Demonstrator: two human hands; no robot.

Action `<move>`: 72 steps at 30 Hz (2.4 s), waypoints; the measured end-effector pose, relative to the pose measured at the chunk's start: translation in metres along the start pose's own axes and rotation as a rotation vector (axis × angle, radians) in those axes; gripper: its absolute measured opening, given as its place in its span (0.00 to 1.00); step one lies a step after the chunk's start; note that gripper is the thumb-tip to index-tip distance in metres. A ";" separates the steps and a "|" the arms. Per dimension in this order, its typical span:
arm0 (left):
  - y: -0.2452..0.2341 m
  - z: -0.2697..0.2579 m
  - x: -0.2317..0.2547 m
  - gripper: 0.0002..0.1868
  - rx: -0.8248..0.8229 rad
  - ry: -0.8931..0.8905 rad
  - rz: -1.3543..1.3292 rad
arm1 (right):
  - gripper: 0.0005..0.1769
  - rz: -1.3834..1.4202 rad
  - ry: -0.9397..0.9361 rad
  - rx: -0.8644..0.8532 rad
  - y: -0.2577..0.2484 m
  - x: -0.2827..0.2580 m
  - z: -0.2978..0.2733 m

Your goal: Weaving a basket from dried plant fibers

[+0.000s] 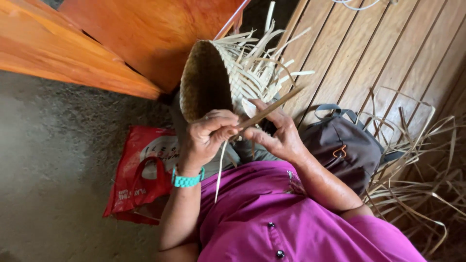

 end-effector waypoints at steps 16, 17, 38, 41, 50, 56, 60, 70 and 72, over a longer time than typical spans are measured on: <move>0.012 -0.011 -0.028 0.11 -0.105 -0.130 -0.219 | 0.15 0.513 0.276 -0.068 0.000 0.051 -0.021; 0.013 -0.012 -0.030 0.10 -0.113 -0.148 -0.208 | 0.15 0.533 0.284 -0.121 0.001 0.056 -0.024; 0.023 -0.002 -0.034 0.10 -0.198 -0.227 -0.300 | 0.07 0.678 0.368 -0.440 0.027 0.075 -0.045; 0.013 -0.015 -0.066 0.09 -0.152 -0.347 -0.224 | 0.05 0.693 0.214 -0.503 0.024 0.022 -0.026; -0.002 -0.030 -0.050 0.08 -0.004 -0.408 -0.187 | 0.10 0.401 0.073 -0.019 -0.064 0.016 -0.026; 0.011 -0.015 0.007 0.17 0.012 -0.071 0.043 | 0.14 0.158 0.161 0.047 -0.019 0.005 -0.026; 0.006 -0.020 0.022 0.15 0.071 -0.157 0.077 | 0.14 -0.061 0.008 0.023 0.003 -0.032 -0.010; -0.025 -0.055 0.032 0.08 0.387 -0.047 0.128 | 0.21 -0.173 -0.001 -0.122 0.027 -0.039 -0.016; -0.059 -0.066 0.059 0.07 0.510 0.058 0.064 | 0.31 -0.039 0.264 -0.126 0.024 -0.018 -0.023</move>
Point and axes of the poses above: each hand's wrist, its own z-axis towards the middle knuckle, its own y-axis out of the palm, x = y × z, the point moved 10 cm from there along z, towards the middle knuckle, and after that the axes turned 7 degrees about -x, right-handed, at the moved point
